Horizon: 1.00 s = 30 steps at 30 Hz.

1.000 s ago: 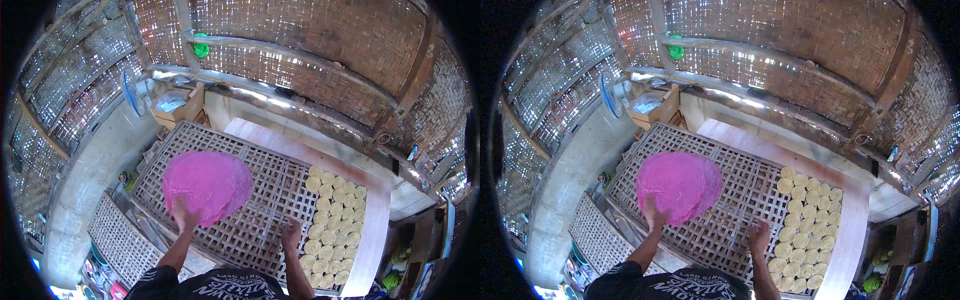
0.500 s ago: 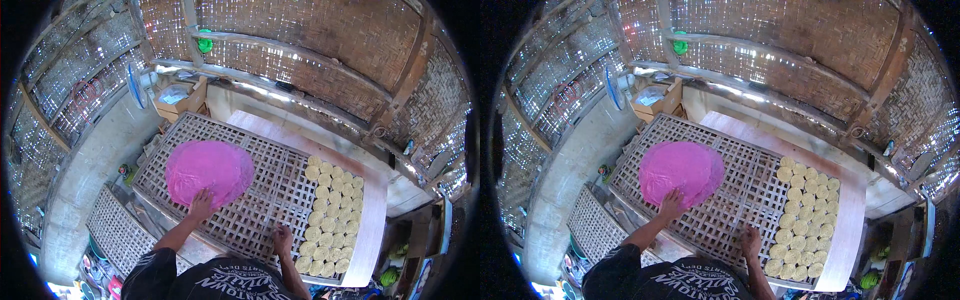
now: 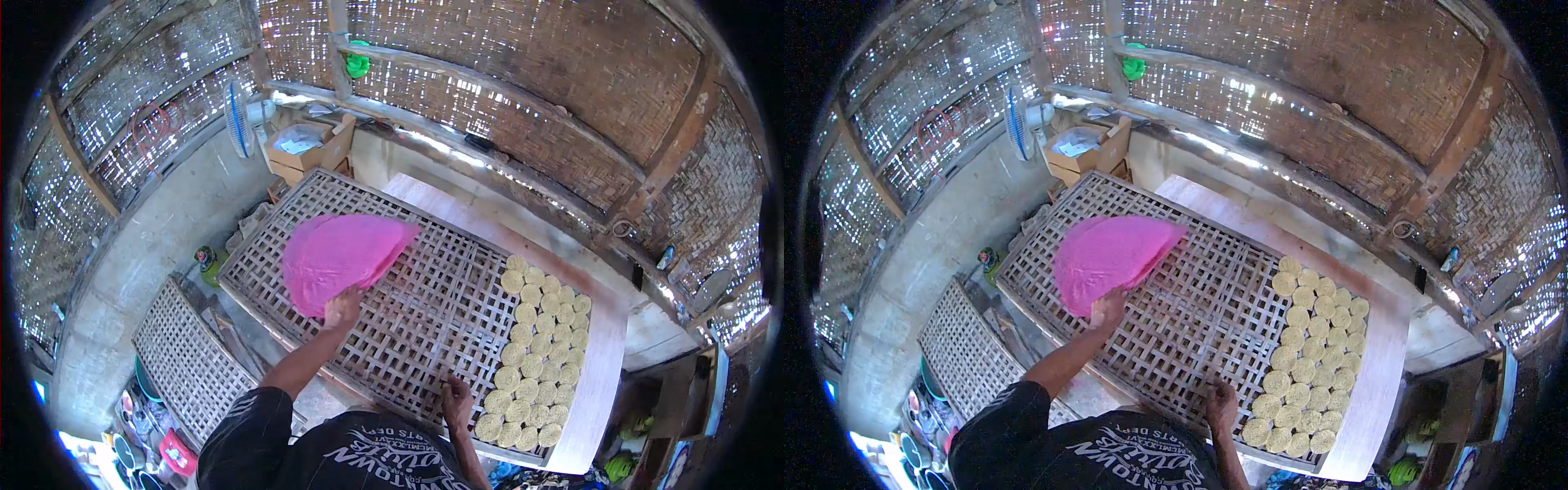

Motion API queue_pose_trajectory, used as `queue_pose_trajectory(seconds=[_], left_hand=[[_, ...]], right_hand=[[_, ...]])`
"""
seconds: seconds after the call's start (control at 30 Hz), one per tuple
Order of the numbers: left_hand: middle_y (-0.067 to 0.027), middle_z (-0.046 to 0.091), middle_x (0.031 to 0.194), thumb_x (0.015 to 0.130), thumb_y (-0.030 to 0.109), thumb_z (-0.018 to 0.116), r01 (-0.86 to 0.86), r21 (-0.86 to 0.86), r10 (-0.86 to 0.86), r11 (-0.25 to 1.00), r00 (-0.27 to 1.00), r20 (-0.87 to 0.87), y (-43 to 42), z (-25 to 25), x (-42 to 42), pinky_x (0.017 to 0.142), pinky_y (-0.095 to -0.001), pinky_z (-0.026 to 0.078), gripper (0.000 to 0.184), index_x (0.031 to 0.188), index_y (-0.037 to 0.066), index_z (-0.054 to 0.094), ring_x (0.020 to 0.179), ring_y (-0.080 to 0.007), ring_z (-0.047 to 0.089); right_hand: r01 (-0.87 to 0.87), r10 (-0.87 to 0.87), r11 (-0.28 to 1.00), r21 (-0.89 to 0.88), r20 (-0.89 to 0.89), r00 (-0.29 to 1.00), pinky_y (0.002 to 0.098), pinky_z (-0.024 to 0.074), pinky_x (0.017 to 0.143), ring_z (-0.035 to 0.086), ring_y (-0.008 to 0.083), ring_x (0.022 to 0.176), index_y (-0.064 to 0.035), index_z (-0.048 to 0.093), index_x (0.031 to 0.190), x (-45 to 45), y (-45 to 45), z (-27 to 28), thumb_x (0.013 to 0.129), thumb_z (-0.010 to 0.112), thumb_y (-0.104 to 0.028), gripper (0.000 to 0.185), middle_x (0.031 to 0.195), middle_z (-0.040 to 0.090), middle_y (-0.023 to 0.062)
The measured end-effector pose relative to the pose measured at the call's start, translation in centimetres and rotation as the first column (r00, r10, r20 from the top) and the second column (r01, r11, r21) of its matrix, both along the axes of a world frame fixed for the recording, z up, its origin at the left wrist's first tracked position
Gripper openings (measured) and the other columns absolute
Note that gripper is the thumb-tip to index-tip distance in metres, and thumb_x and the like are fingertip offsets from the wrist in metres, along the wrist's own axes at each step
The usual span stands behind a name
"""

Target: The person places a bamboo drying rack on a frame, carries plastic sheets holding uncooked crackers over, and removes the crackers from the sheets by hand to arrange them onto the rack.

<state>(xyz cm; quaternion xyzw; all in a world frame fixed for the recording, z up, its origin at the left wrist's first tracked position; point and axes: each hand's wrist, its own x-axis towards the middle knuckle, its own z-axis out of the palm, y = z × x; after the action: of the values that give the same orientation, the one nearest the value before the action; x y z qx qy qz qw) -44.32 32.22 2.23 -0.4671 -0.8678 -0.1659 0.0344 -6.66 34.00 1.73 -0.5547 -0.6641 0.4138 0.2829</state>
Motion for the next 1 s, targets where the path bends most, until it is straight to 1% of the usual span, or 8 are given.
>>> queue_pose_trajectory(seconds=[0.1,0.2,0.37,0.43,0.6,0.8,0.87,1.0], left_hand=[[-0.0166,0.066,0.092,0.093,0.026,0.057,-0.096,-0.225,0.154,0.97,0.953,0.261,2.7,3.6,3.1,0.076,-0.0427,0.052,0.023,0.106,0.007,0.062,0.088,-0.0321,0.065],[-0.0144,0.063,0.106,0.096,0.02,0.052,0.214,0.145,-0.25,0.966,0.916,0.312,4.1,-9.7,3.1,0.078,-0.0337,0.055,0.031,0.12,0.002,0.057,0.087,-0.0198,0.063],[-0.0126,0.065,0.103,0.088,0.013,0.051,0.199,0.035,-0.17,0.979,0.718,0.675,-3.1,10.4,15.2,0.063,-0.0375,0.055,0.03,0.116,0.005,0.058,0.076,-0.0253,0.067],[-0.0143,0.065,0.105,0.084,0.017,0.054,0.137,0.424,-0.357,0.895,0.79,0.499,-4.9,3.3,19.9,0.067,-0.0385,0.056,0.031,0.112,0.005,0.06,0.085,-0.0265,0.068],[-0.0176,0.059,0.124,0.088,0.018,0.057,0.114,0.324,-0.229,0.939,0.911,0.343,-10.3,4.3,25.7,0.099,-0.042,0.045,0.033,0.118,0.004,0.059,0.119,-0.0328,0.054],[-0.0201,0.056,0.129,0.088,0.024,0.065,-0.276,0.529,0.132,0.802,0.946,0.295,-18.4,7.4,31.4,0.108,-0.0443,0.037,0.046,0.128,0.003,0.055,0.127,-0.0352,0.048],[-0.0206,0.054,0.132,0.088,0.035,0.066,-0.617,0.586,0.349,0.525,0.784,0.513,-21.8,6.8,34.6,0.108,-0.0439,0.038,0.059,0.135,0.004,0.048,0.127,-0.0351,0.048],[-0.0205,0.047,0.14,0.085,0.057,0.064,-0.993,0.117,0.221,0.029,0.121,0.968,-28.0,6.7,38.5,0.104,-0.0443,0.041,0.086,0.146,0.005,0.035,0.128,-0.0332,0.048]], right_hand=[[-0.052,0.055,0.996,-0.072,0.039,0.998,0.0317,0.0519,0.072,0.066,0.0193,0.08,0.0016,0.066,0.108,0.1,0.4,0.7,0.086,0.067,-0.018,0.029,0.091,0.069,0.0133],[-0.1,0.08,0.986,-0.137,-0.142,0.987,0.0323,0.0513,0.074,0.065,0.0191,0.084,0.0029,0.065,0.108,-0.2,1.3,0.3,0.089,0.067,-0.02,0.03,0.096,0.068,0.0126],[-0.445,0.177,0.814,-0.372,-0.572,0.801,0.0358,0.0508,0.084,0.06,0.0226,0.105,0.0027,0.051,0.131,-4.8,0.7,7.0,0.093,0.063,-0.033,0.054,0.122,0.059,0.011],[-0.486,0.094,0.759,-0.434,-0.666,0.74,0.0381,0.0506,0.08,0.06,0.0238,0.1,-0.0002,0.04,0.139,-6.3,0.2,5.0,0.09,0.057,-0.046,0.069,0.121,0.059,0.0107],[-0.637,0.083,0.467,-0.613,-0.687,0.721,0.0296,0.0493,0.08,0.059,0.0149,0.09,-0.0025,0.06,0.106,-6.4,0.7,2.5,0.096,0.049,-0.035,0.036,0.105,0.063,0.0068],[-0.892,0.734,0.451,0.016,-0.576,0.361,0.0319,0.0505,0.08,0.061,0.0195,0.092,0.0023,0.058,0.111,-4.2,-2.3,-2.4,0.094,0.053,-0.023,0.031,0.104,0.064,0.0103],[-0.971,0.972,0.216,0.106,0.076,0.225,0.0323,0.0498,0.088,0.061,0.0223,0.1,0.0038,0.053,0.121,-3.3,-2.1,0.8,0.091,0.056,-0.022,0.039,0.116,0.061,0.0108],[-0.737,0.361,0.281,-0.614,-0.644,0.674,0.0323,0.0505,0.085,0.06,0.0221,0.093,0.0001,0.054,0.12,-4.4,-8.7,2.0,0.087,0.061,-0.017,0.038,0.11,0.061,0.0091]])
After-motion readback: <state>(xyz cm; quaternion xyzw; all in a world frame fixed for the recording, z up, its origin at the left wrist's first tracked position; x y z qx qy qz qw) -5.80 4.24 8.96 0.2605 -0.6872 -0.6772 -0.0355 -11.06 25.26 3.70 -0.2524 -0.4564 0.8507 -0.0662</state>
